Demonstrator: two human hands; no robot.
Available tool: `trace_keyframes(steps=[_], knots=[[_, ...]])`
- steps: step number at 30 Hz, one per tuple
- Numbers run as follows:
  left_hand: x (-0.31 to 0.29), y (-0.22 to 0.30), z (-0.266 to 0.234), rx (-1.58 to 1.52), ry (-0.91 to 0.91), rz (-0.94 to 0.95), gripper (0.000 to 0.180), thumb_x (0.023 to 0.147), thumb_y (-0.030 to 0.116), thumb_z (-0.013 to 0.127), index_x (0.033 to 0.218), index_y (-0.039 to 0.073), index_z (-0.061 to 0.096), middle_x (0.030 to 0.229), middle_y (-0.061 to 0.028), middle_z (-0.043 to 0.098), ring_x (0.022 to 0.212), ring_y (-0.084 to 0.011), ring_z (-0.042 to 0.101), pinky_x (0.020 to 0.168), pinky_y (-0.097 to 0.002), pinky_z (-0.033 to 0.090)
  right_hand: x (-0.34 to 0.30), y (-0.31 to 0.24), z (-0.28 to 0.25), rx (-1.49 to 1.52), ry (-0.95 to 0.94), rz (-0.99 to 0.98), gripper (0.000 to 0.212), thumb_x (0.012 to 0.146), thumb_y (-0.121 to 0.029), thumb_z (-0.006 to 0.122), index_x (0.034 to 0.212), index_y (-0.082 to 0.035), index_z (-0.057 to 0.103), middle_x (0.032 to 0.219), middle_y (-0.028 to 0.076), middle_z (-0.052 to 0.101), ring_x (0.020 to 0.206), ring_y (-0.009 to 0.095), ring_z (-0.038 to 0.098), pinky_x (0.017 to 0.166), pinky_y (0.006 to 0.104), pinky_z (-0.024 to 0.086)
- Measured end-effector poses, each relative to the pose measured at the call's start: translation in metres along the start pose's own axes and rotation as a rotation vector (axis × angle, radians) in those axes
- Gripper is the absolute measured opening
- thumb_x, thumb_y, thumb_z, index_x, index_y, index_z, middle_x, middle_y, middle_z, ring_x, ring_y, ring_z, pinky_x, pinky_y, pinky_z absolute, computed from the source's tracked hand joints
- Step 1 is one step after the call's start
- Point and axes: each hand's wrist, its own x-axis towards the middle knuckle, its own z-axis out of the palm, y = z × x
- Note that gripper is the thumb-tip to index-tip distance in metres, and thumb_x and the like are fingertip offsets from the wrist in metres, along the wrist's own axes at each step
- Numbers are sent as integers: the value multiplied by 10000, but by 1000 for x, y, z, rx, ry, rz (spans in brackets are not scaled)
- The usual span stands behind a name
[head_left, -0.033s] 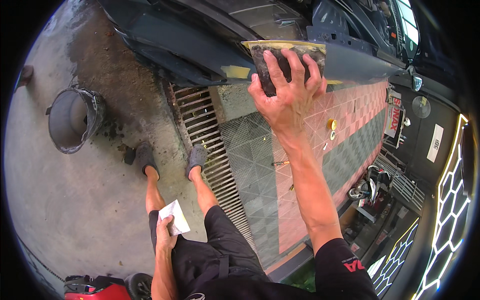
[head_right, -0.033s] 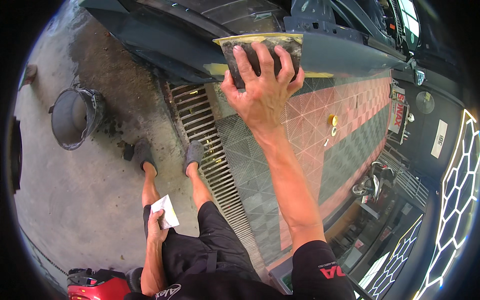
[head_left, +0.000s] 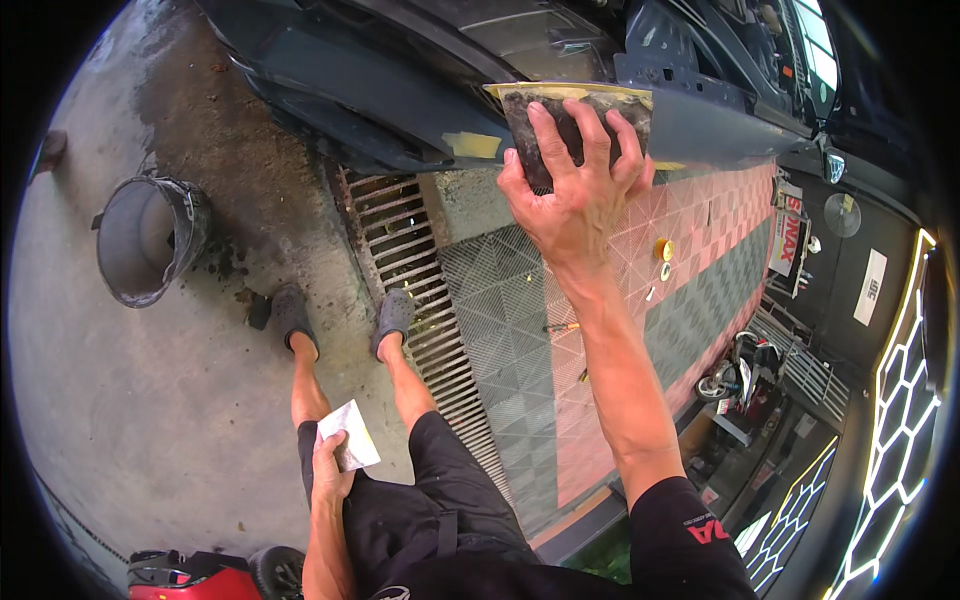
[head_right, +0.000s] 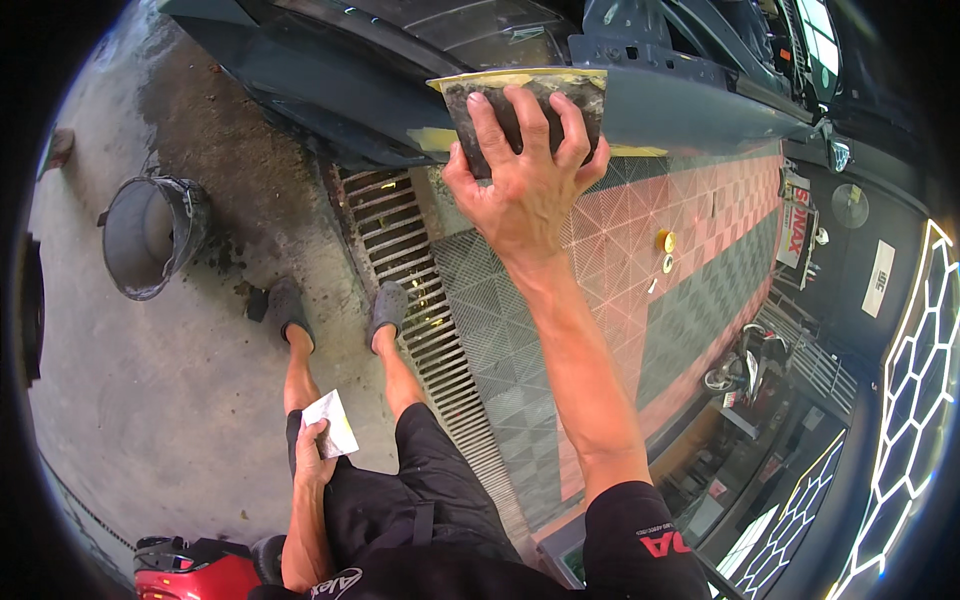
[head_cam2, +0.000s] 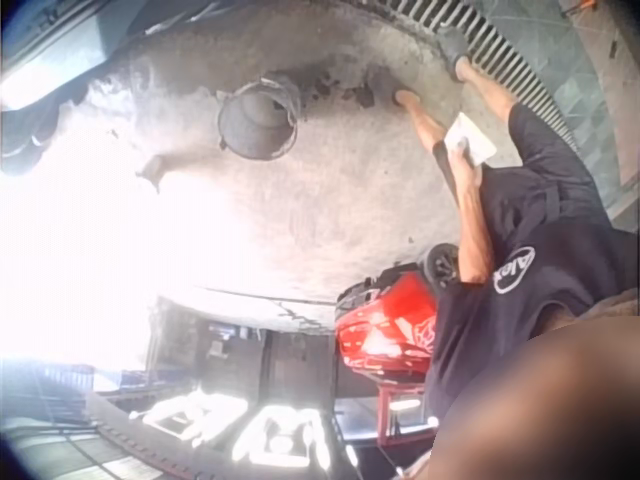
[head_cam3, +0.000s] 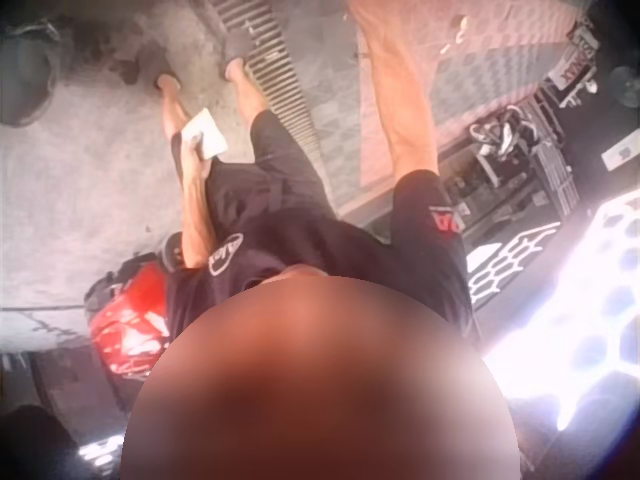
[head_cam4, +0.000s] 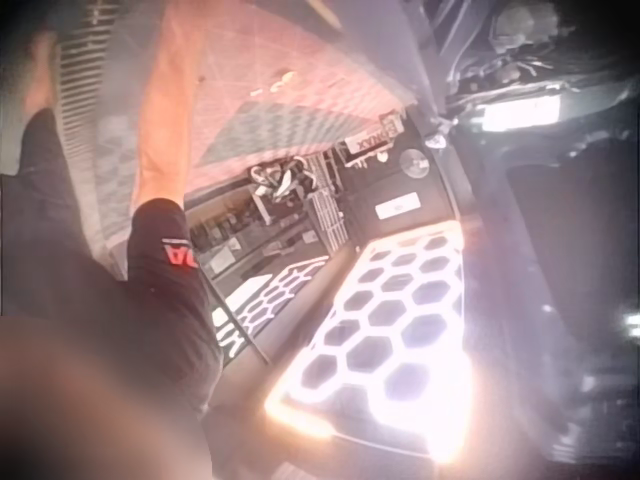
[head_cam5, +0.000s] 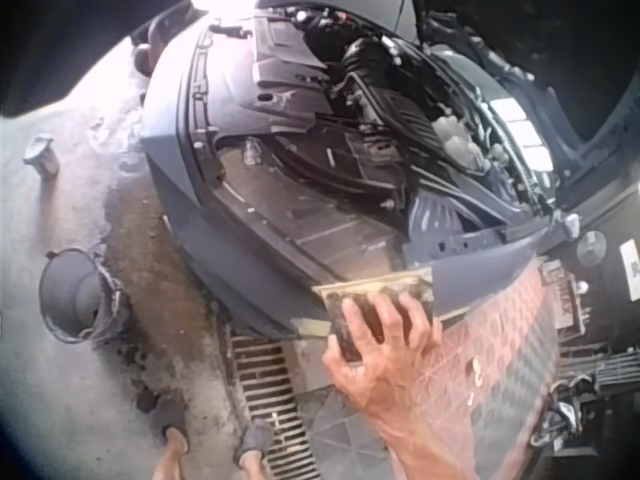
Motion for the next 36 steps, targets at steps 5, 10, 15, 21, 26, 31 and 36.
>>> trace_keyframes(steps=[5, 10, 15, 21, 26, 31, 36], knots=[[7, 2, 7, -14, -2, 10, 392, 944, 125, 663, 1329, 83, 608, 1128, -38, 695, 1009, -194, 689, 880, -392, 586, 7, 7, 8, -10, -8, -13, 557, 806, -412, 850, 1352, -345, 760, 1464, -51, 585, 1416, 327, 415, 1159, 637, 245], [10, -2, 8, -18, -8, 5, 398, 939, 122, 669, 1330, 76, 610, 1140, -39, 697, 1020, -191, 687, 906, -380, 577, 3, 7, 4, -7, -44, -19, 544, 822, -420, 848, 1353, -345, 758, 1468, -50, 576, 1416, 325, 414, 1159, 647, 243], [10, -2, 9, -16, -24, -2, 406, 934, 114, 670, 1333, 66, 615, 1152, -40, 700, 1030, -191, 685, 921, -378, 574, 10, 4, 3, -2, -35, -31, 543, 824, -418, 849, 1352, -340, 754, 1472, -50, 566, 1420, 324, 410, 1159, 665, 239], [13, -6, 9, -18, -16, 6, 412, 938, 106, 661, 1345, 59, 613, 1178, -47, 705, 1058, -197, 686, 951, -377, 566, 5, 7, 7, -27, -48, -35, 548, 838, -416, 846, 1371, -349, 739, 1480, -55, 553, 1430, 310, 399, 1157, 683, 235], [14, -8, 13, -26, -1, 5, 404, 942, 85, 646, 1343, 56, 615, 1181, -48, 707, 1071, -200, 684, 970, -378, 558, 5, 11, 10, -40, -21, -43, 553, 835, -427, 854, 1371, -354, 739, 1479, -57, 554, 1444, 303, 389, 1158, 687, 231], [13, -9, 16, -23, -1, -2, 405, 939, 90, 651, 1342, 59, 616, 1182, -45, 705, 1072, -199, 678, 970, -378, 554, 2, 14, 13, -40, -44, -58, 559, 844, -419, 853, 1387, -361, 730, 1489, -58, 545, 1450, 300, 380, 1160, 682, 231], [12, -10, 20, -27, 12, 11, 411, 935, 98, 660, 1342, 60, 615, 1181, -43, 699, 1064, -197, 672, 965, -376, 551, 6, 11, 7, -22, -20, -55, 557, 855, -420, 850, 1394, -360, 723, 1501, -54, 526, 1460, 302, 364, 1161, 686, 226]])
